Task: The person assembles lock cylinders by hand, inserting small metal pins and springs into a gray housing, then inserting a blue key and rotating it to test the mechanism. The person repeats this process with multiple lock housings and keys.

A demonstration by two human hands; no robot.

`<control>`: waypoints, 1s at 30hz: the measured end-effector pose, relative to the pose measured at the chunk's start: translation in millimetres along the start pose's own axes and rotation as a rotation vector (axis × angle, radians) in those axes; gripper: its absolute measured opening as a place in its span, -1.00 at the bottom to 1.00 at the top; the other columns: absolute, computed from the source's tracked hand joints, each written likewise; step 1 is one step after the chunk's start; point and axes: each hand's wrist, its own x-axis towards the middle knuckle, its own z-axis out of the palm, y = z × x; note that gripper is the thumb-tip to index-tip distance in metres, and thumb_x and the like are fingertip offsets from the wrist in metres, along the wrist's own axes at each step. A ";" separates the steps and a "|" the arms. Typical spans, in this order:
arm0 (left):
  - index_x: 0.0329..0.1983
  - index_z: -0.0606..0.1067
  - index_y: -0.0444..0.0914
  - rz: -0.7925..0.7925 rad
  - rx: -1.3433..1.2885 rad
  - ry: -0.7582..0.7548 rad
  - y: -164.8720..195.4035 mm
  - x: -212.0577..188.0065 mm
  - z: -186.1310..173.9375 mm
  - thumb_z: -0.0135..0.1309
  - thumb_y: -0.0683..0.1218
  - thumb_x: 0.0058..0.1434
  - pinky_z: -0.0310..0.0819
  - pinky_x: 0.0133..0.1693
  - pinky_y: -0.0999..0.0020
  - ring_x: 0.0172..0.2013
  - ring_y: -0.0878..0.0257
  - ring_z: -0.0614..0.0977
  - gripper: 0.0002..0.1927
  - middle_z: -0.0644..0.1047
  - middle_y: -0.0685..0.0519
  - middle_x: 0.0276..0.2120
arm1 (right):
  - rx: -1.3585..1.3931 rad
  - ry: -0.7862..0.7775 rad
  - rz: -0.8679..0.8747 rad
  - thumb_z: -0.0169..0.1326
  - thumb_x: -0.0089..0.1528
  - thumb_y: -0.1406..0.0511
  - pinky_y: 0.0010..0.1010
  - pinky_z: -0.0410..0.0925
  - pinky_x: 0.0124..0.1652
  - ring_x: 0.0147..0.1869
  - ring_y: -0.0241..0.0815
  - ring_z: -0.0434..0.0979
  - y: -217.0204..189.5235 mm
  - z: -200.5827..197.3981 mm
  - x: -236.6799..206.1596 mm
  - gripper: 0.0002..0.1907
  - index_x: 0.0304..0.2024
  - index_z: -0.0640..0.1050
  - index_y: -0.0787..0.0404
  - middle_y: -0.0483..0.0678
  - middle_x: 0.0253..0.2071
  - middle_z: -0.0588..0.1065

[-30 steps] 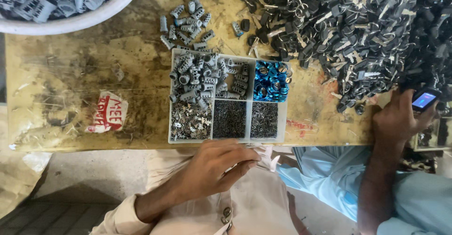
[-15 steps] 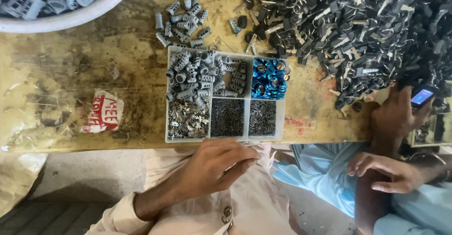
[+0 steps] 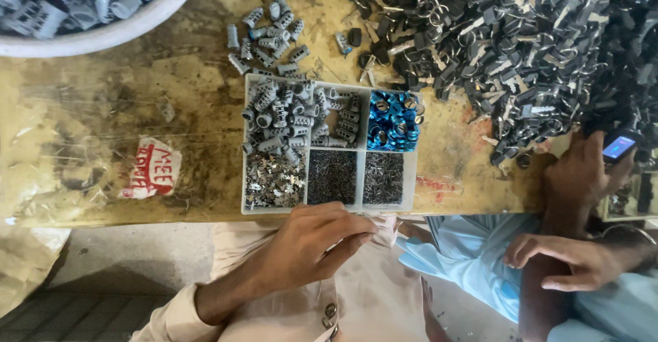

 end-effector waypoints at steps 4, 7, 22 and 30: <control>-0.08 0.54 -0.30 -0.032 0.004 0.003 1.9 -1.1 -1.7 0.21 -0.28 0.26 0.55 -0.35 0.26 -0.37 0.13 0.64 -0.82 0.61 0.00 -0.30 | 0.063 0.068 -0.037 -0.18 0.47 -0.19 -0.51 0.25 -0.23 -0.25 -0.30 0.31 2.1 -1.8 -1.4 -0.42 -0.13 0.41 0.18 -0.10 -0.30 0.35; -0.09 0.53 -0.30 -0.033 -0.009 0.003 1.6 -2.1 -0.1 0.21 -0.28 0.27 0.54 -0.35 0.26 -0.37 0.12 0.64 -0.83 0.61 0.01 -0.31 | 0.077 0.090 -0.046 -0.15 0.45 -0.17 -0.51 0.27 -0.23 -0.25 -0.30 0.33 3.9 -0.8 -1.3 -0.44 -0.14 0.42 0.17 -0.11 -0.30 0.37; -0.08 0.54 -0.30 -0.021 0.025 0.002 0.2 -1.6 -2.4 0.22 -0.27 0.27 0.52 -0.39 0.27 -0.40 0.15 0.63 -0.83 0.58 0.01 -0.38 | 0.034 0.158 -0.087 -0.03 0.34 -0.09 -0.49 0.34 -0.19 -0.24 -0.29 0.45 6.4 30.2 11.6 -0.55 -0.16 0.52 0.13 -0.13 -0.30 0.48; -0.07 0.52 -0.30 0.005 -0.022 -0.017 0.6 3.7 -0.2 0.19 -0.27 0.29 0.59 -0.30 0.28 -0.31 0.13 0.66 -0.83 0.63 -0.02 -0.25 | -0.039 0.203 -0.133 0.03 0.28 -0.05 -0.48 0.37 -0.17 -0.24 -0.29 0.51 6.6 43.0 18.2 -0.60 -0.18 0.57 0.11 -0.14 -0.30 0.53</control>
